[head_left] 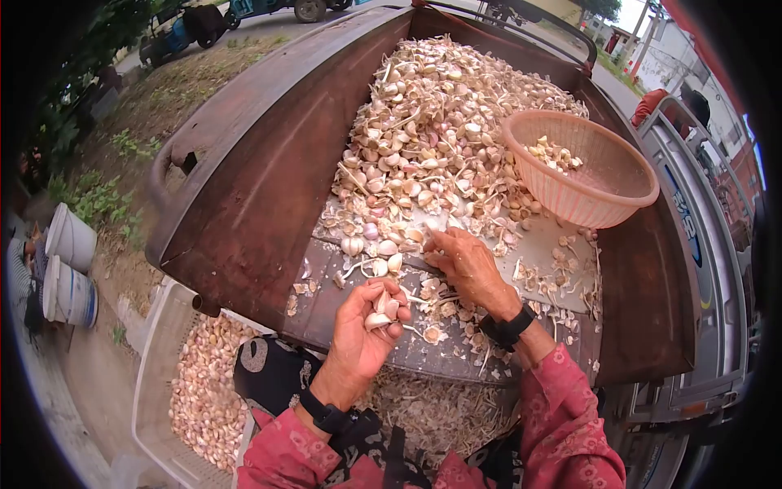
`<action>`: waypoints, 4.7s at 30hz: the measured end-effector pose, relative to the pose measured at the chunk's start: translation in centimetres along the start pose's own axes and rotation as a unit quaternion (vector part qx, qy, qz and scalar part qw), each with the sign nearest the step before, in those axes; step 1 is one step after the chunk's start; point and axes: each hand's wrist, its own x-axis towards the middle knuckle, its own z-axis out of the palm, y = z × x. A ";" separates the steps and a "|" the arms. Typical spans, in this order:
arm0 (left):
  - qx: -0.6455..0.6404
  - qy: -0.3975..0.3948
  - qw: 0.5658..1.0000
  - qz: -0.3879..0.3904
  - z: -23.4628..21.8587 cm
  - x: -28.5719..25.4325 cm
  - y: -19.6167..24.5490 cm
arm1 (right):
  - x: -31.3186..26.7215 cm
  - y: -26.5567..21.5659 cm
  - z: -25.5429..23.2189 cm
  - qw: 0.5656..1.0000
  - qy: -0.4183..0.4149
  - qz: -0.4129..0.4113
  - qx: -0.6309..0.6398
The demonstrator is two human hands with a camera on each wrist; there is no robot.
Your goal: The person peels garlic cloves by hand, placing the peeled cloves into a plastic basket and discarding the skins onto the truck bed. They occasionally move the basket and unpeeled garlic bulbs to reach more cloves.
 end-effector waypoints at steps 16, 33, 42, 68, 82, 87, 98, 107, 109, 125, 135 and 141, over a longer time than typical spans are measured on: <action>0.023 0.023 0.999 -0.021 0.5 0.0 -1.2 | -1.4 -3.9 -1.8 0.936 -0.052 0.061 0.342; 0.065 0.065 0.992 0.091 -0.4 -1.1 0.7 | -5.8 -11.9 -5.3 0.957 0.093 -0.195 0.192; 0.060 0.061 0.992 0.090 -0.4 -0.8 -0.2 | -14.7 -20.3 -9.6 0.818 0.220 -0.346 0.403; 0.278 -0.022 0.959 0.042 1.5 -2.4 -1.2 | -5.9 -8.0 -2.8 0.984 0.002 0.024 0.178; -0.067 -0.002 0.996 -0.066 -0.1 0.1 -1.5 | 2.2 -1.7 -2.9 0.998 0.052 -0.004 0.042; -0.049 0.005 0.998 -0.044 0.3 0.1 -0.6 | 4.8 2.8 -0.8 0.999 -0.024 -0.020 -0.021; 0.006 0.003 1.000 -0.012 0.5 -0.4 -0.6 | -2.9 -4.1 -5.3 0.770 -0.095 0.175 0.607; 0.021 -0.017 0.999 -0.028 -0.5 0.0 -1.0 | -9.5 -17.4 -9.6 0.671 -0.142 -0.245 0.685; 0.002 -0.001 1.000 -0.030 -0.2 0.0 -1.1 | -10.3 -18.2 -9.7 0.588 -0.149 -0.225 0.763; 0.050 0.028 0.998 -0.001 0.4 -1.2 -0.1 | -5.2 -3.6 -17.6 0.911 0.344 0.021 0.228; 0.070 0.034 0.997 -0.002 0.8 -0.7 0.6 | 1.3 2.2 -4.1 0.993 0.010 -0.090 -0.076; 0.071 0.030 0.997 0.004 0.5 -0.8 0.6 | 1.2 3.0 -2.8 0.993 -0.010 -0.079 -0.091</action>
